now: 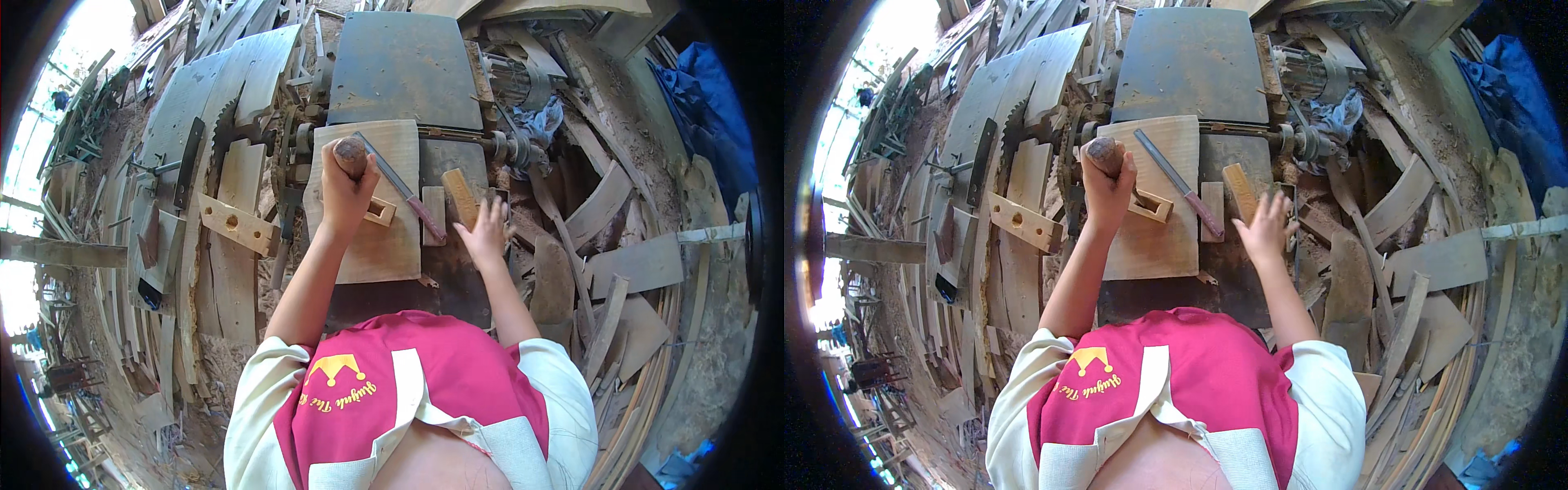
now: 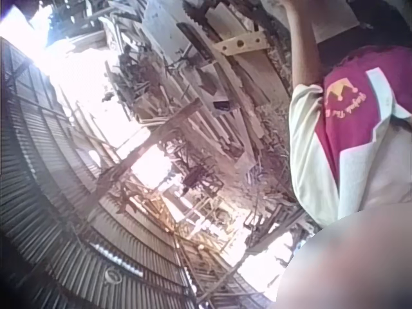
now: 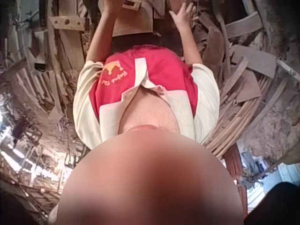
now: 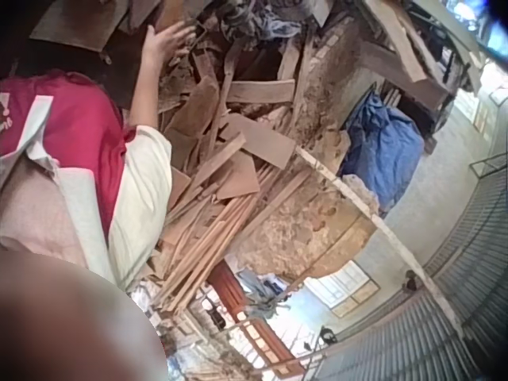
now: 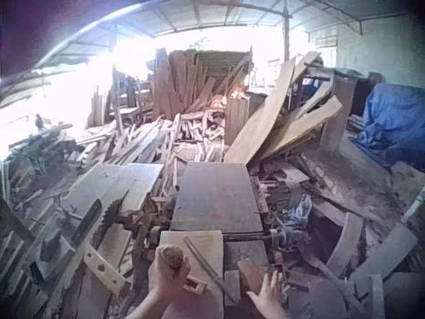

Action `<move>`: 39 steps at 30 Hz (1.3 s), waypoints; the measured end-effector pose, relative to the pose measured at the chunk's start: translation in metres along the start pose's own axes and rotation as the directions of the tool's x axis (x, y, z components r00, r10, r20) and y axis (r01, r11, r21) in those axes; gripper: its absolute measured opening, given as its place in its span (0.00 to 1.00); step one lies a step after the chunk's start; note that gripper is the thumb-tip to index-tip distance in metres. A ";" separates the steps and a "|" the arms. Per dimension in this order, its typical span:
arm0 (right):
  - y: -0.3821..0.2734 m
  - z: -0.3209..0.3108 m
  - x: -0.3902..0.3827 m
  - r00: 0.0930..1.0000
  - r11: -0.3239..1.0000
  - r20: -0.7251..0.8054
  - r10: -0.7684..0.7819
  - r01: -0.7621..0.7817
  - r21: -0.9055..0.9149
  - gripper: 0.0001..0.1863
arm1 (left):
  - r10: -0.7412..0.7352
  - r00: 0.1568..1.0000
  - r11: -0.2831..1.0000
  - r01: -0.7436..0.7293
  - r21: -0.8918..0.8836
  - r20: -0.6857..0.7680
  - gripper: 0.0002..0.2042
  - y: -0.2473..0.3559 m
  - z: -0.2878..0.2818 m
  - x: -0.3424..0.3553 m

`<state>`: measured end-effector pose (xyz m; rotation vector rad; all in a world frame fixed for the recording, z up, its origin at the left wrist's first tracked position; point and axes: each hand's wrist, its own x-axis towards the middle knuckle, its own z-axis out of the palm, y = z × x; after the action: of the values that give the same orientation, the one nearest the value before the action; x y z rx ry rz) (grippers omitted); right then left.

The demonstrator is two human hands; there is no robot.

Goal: The person carves a mortise into a wooden block using a chisel and a mallet.

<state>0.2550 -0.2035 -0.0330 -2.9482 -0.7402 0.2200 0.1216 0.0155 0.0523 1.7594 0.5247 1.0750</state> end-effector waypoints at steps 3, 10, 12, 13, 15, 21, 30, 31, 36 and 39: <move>0.012 -0.015 -0.008 0.969 0.991 0.209 0.130 -0.124 -0.045 0.36 | 0.023 1.000 1.000 -0.023 -0.006 -0.011 0.12 0.001 0.002 -0.002; 0.028 -0.009 0.006 0.992 0.989 0.120 0.039 -0.056 0.140 0.29 | -0.021 1.000 1.000 0.021 0.010 0.011 0.14 0.008 0.009 -0.003; 0.023 -0.027 0.005 0.984 0.960 0.177 0.032 -0.080 0.268 0.28 | -0.036 0.999 0.999 0.035 0.009 0.008 0.17 0.007 0.006 -0.005; 0.017 -0.043 0.004 0.995 0.874 0.055 -0.081 0.044 0.483 0.27 | -0.006 1.000 1.000 0.006 0.007 -0.011 0.17 0.003 0.005 -0.005; -0.002 -0.087 -0.006 0.971 0.637 -0.144 -0.194 0.236 0.734 0.24 | 0.021 0.999 1.000 -0.021 0.011 -0.034 0.17 -0.002 0.005 -0.005; -0.039 -0.130 -0.008 0.749 0.003 -0.619 -0.238 0.638 0.770 0.21 | -0.021 1.000 1.000 0.021 -0.009 -0.013 0.17 0.000 0.009 -0.003; -0.033 -0.218 -0.014 0.767 0.703 -0.287 -0.574 0.641 0.308 0.26 | -0.072 0.996 0.996 0.069 -0.062 -0.054 0.16 -0.006 -0.002 -0.002; -0.033 -0.208 -0.012 0.737 0.522 -0.465 -0.491 0.676 0.520 0.26 | -0.076 0.996 0.995 0.073 -0.072 -0.041 0.16 -0.003 0.001 -0.001; -0.058 -0.194 -0.011 0.752 0.746 0.006 -0.659 0.653 0.128 0.25 | 0.015 1.000 0.999 -0.014 0.039 -0.024 0.16 0.006 0.007 0.000; -0.047 -0.216 -0.010 0.778 0.729 -0.007 -0.629 0.592 0.343 0.26 | -0.052 0.998 0.999 0.052 -0.011 -0.036 0.16 0.000 -0.003 0.002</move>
<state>0.2594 -0.1795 0.1868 -2.2347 -1.4806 0.4011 0.1206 0.0186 0.0532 1.7114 0.5835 1.0732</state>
